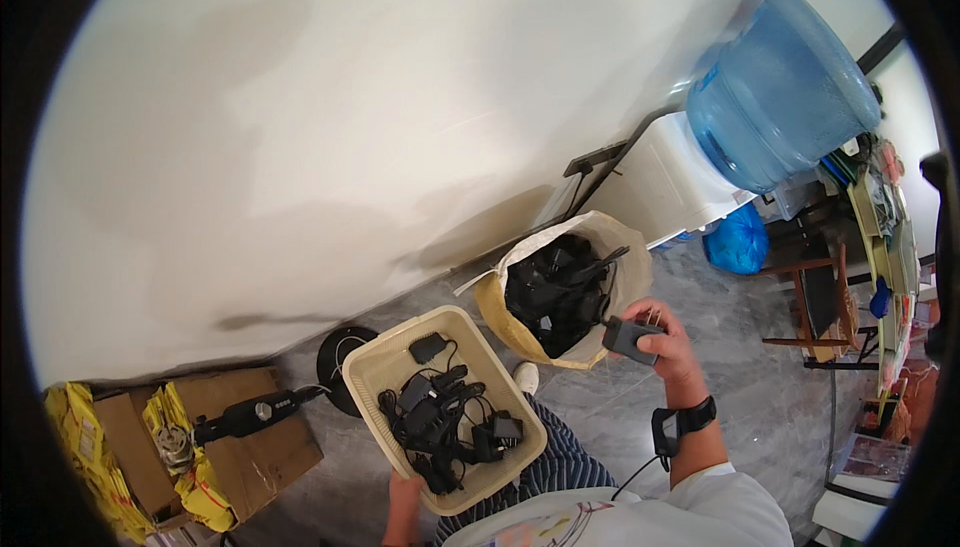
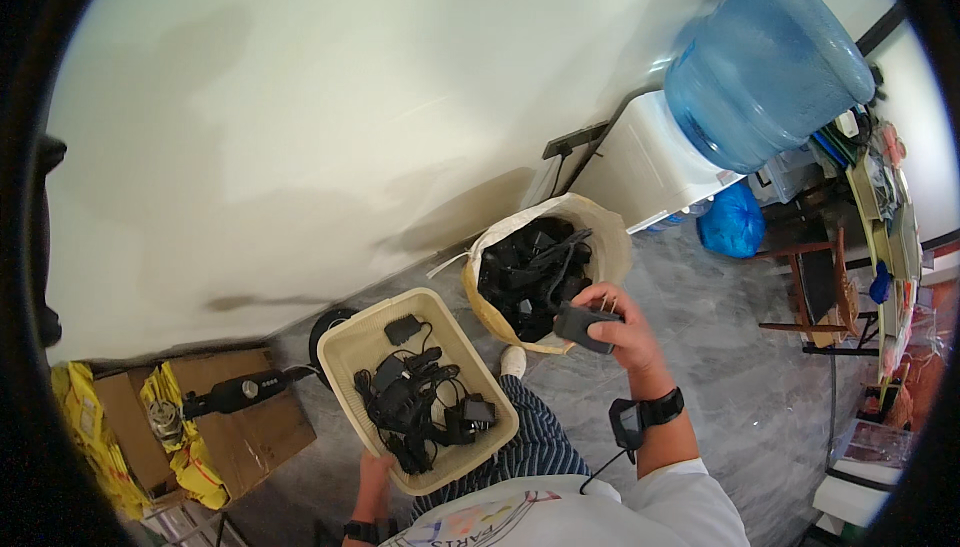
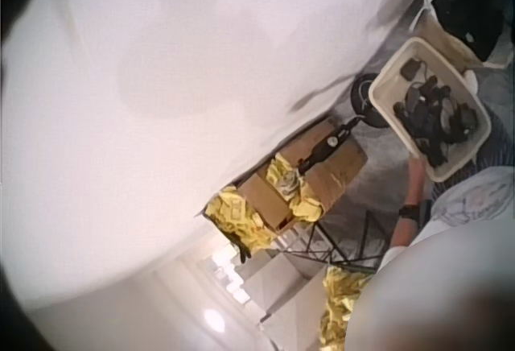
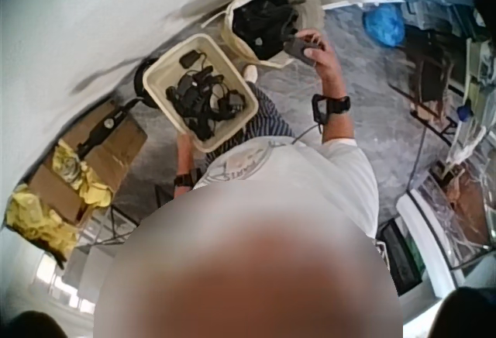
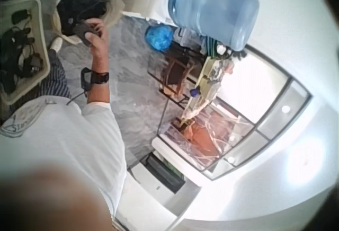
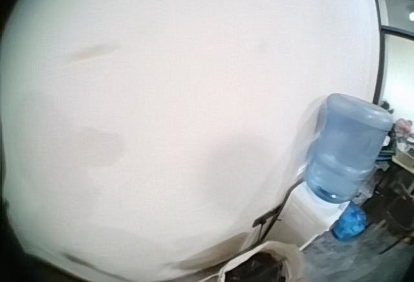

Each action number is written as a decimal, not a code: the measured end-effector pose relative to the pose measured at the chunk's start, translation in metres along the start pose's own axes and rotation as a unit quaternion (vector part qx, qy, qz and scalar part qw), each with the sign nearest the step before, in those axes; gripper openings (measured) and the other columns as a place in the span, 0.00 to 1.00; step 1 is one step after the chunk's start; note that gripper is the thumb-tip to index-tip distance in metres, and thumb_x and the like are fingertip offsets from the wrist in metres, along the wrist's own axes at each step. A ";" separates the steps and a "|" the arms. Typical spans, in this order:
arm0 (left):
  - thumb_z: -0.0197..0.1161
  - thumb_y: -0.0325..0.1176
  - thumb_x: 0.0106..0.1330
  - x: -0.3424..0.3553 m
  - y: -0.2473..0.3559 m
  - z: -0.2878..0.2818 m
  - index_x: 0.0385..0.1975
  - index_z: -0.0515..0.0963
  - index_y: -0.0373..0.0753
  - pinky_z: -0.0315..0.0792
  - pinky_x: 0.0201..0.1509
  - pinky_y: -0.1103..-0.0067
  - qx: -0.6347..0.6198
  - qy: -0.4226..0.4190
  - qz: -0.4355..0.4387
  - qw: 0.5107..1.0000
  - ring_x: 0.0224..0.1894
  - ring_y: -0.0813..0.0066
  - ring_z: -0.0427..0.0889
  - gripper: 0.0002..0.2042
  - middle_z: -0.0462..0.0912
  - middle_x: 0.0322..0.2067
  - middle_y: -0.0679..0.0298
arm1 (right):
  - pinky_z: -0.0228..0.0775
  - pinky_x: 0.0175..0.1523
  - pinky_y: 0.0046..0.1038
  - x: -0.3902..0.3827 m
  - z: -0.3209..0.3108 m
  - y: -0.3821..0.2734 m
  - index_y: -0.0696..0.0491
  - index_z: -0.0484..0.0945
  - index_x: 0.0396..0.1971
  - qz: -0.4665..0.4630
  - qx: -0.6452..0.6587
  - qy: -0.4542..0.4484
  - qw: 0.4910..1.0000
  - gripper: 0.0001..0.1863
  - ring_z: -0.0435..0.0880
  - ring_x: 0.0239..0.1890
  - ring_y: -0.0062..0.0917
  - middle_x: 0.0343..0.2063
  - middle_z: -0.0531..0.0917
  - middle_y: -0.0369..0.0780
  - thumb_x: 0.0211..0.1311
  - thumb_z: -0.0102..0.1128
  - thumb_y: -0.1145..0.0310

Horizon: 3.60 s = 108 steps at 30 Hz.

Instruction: The person picks up black power adapters from a pile on a green table and places them into a beige plastic basket. They then carry the basket to a larger container and transfer the adapters into it. The person returns to the table and repeats the process of sorting adapters into the basket.

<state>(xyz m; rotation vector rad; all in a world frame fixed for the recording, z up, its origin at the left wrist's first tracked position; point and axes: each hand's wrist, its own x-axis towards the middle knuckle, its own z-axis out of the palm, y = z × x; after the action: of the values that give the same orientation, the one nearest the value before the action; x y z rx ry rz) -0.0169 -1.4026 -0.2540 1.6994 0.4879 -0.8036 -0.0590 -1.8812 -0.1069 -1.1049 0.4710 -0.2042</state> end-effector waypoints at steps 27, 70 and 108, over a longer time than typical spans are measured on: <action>0.53 0.21 0.46 -0.037 0.025 0.027 0.41 0.72 0.30 0.70 0.38 0.78 0.033 -0.042 -0.046 0.998 0.34 0.71 0.76 0.18 0.77 0.32 0.63 | 0.63 0.55 0.39 0.035 0.142 0.212 0.52 0.66 0.55 -0.068 -0.609 -0.237 0.754 0.29 0.67 0.53 0.42 0.50 0.71 0.45 0.49 0.60 0.70; 0.48 0.20 0.46 -0.004 0.015 0.025 0.55 0.63 0.31 0.69 0.48 0.77 0.001 -0.071 -0.013 0.997 0.45 0.66 0.75 0.29 0.74 0.45 0.57 | 0.65 0.49 0.20 -0.020 0.070 0.030 0.56 0.72 0.45 0.050 0.010 -0.261 0.964 0.25 0.72 0.44 0.18 0.39 0.72 0.35 0.45 0.68 0.65; 0.50 0.21 0.44 -0.015 0.034 0.058 0.55 0.64 0.30 0.69 0.47 0.78 -0.060 -0.104 -0.003 0.993 0.43 0.67 0.75 0.30 0.75 0.43 0.58 | 0.70 0.41 0.29 -0.011 0.089 0.147 0.54 0.72 0.43 -0.018 -0.417 -0.279 0.865 0.15 0.76 0.37 0.35 0.35 0.72 0.42 0.54 0.59 0.71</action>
<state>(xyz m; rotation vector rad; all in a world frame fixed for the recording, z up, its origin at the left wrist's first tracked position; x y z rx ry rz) -0.0189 -1.4658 -0.2278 1.4861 0.3907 -0.9265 -0.0383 -1.7394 -0.2028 -1.9420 -0.0162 0.3281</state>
